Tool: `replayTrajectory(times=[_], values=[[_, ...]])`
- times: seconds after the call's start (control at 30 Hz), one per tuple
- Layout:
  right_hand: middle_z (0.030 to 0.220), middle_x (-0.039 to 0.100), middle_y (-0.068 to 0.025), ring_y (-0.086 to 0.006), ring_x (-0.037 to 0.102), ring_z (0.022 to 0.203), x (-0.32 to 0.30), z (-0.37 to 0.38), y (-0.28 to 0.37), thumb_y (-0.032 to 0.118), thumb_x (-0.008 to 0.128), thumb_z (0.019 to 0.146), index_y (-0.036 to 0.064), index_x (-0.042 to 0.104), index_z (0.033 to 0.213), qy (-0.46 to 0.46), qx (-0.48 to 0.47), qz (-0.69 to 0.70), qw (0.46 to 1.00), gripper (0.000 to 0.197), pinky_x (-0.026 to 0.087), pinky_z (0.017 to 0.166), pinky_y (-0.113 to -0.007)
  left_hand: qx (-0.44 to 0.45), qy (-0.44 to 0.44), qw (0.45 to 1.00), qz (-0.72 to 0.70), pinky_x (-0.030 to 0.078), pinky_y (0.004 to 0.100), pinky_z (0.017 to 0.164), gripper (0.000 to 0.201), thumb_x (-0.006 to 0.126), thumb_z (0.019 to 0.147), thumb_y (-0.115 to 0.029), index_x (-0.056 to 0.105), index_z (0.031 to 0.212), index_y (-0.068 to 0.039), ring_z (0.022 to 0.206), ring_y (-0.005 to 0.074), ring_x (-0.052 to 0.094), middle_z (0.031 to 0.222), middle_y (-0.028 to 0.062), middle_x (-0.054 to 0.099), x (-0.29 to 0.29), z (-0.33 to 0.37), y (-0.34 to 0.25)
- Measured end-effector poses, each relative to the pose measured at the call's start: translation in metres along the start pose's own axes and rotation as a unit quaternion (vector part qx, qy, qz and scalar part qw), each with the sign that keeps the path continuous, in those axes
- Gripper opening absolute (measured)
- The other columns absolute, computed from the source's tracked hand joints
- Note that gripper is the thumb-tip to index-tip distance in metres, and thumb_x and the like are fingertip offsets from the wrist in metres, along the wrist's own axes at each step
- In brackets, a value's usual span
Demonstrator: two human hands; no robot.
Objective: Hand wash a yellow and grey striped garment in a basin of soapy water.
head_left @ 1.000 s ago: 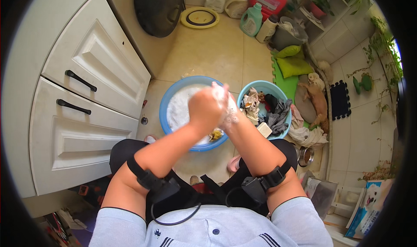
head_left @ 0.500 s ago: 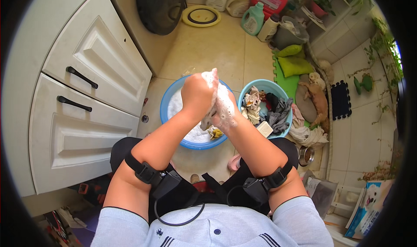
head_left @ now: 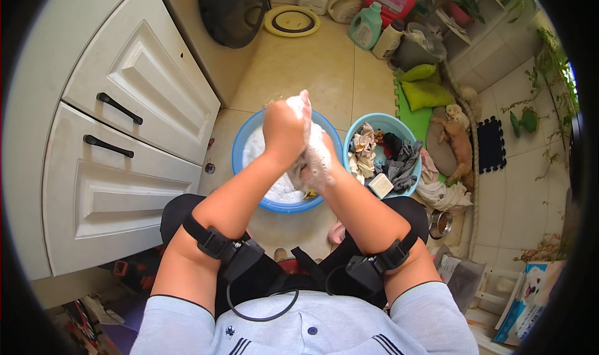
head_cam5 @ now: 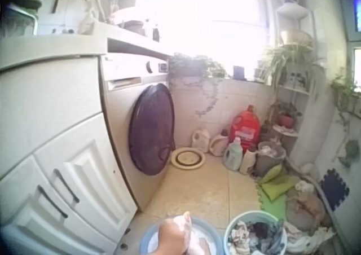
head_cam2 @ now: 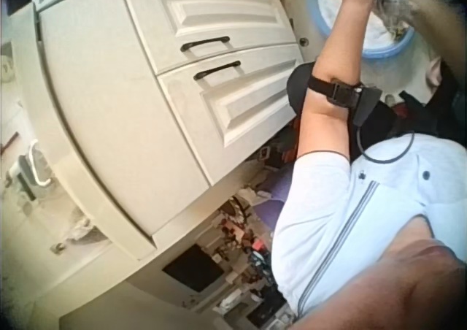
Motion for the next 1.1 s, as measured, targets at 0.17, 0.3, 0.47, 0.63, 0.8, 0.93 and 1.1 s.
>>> replayTrajectory(times=[0.17,0.3,0.47,0.63,0.8,0.93,1.1], values=[[0.059,0.040,0.0032,-0.0075,0.039,0.050,-0.046,0.036,0.045,0.033,0.044,0.089,0.0124,0.044,0.076,-0.018,-0.111,0.023,0.993,0.025,0.034,0.043,-0.024,0.164,0.013,0.985,0.046,0.037,0.0316,0.045,0.032,0.049,0.085,-0.021,0.056,0.062,0.001,0.042,0.0193,0.045,0.049,0.0164,0.047,0.028,-0.054,-0.032],[0.078,0.051,-0.0007,-0.0112,0.049,0.072,-0.010,0.030,0.013,0.033,0.045,0.089,0.0078,0.050,0.088,0.013,-0.044,0.024,0.999,0.026,0.042,0.063,-0.027,-0.014,0.008,0.999,-0.044,0.037,0.0309,0.045,0.034,0.048,0.086,-0.021,0.053,0.061,0.003,0.042,0.0183,0.044,0.048,0.0141,0.048,0.009,-0.003,0.005],[0.073,0.050,-0.0003,-0.0107,0.048,0.065,-0.036,0.035,0.033,0.034,0.046,0.088,0.0082,0.049,0.083,0.003,-0.098,0.014,0.995,0.026,0.042,0.057,-0.025,-0.044,-0.006,0.999,0.002,0.041,0.0410,0.051,0.040,0.046,0.084,-0.029,0.058,0.061,0.000,0.056,0.0377,0.052,0.060,0.0203,0.054,0.025,-0.028,-0.002],[0.060,0.045,0.0004,-0.0100,0.040,0.046,-0.025,0.026,0.025,0.036,0.042,0.089,0.0114,0.047,0.077,-0.085,-0.079,0.008,0.993,0.028,0.032,0.038,-0.025,-0.035,-0.012,0.999,-0.028,0.039,0.0401,0.049,0.037,0.047,0.085,-0.027,0.056,0.062,0.000,0.053,0.0368,0.051,0.056,0.0194,0.052,0.020,-0.017,0.003],[0.059,0.044,0.0002,-0.0121,0.041,0.049,-0.013,0.022,0.000,0.038,0.041,0.089,0.0104,0.049,0.077,-0.006,-0.027,-0.072,0.997,0.032,0.031,0.040,-0.027,-0.077,-0.039,0.994,-0.065,0.031,0.0365,0.044,0.043,0.052,0.083,-0.029,0.047,0.055,0.003,0.042,0.0253,0.035,0.045,0.0132,0.042,0.007,0.017,0.024],[0.065,0.045,-0.0018,-0.0137,0.044,0.055,-0.033,0.035,0.024,0.033,0.040,0.090,0.0077,0.049,0.081,-0.058,-0.057,0.036,0.996,0.028,0.037,0.048,-0.030,-0.076,0.007,0.987,-0.140,0.027,0.0310,0.042,0.048,0.059,0.080,-0.033,0.040,0.051,0.000,0.046,0.0148,0.026,0.045,0.0035,0.032,0.006,0.019,0.013],[0.074,0.049,-0.0070,-0.0167,0.049,0.061,-0.028,0.030,0.032,0.031,0.037,0.091,0.0032,0.048,0.086,-0.060,-0.082,0.047,0.994,0.030,0.043,0.054,-0.031,0.004,0.044,0.999,-0.023,0.035,0.0253,0.047,0.033,0.064,0.077,-0.028,0.045,0.066,-0.003,0.051,0.0086,0.039,0.053,0.0004,0.045,0.001,0.012,0.002]])
Point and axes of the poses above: each hand's wrist, its own z-axis towards the middle knuckle, its own x-axis out of the palm, y = z × x, the point moved 7 cm from there along z, towards the middle knuckle
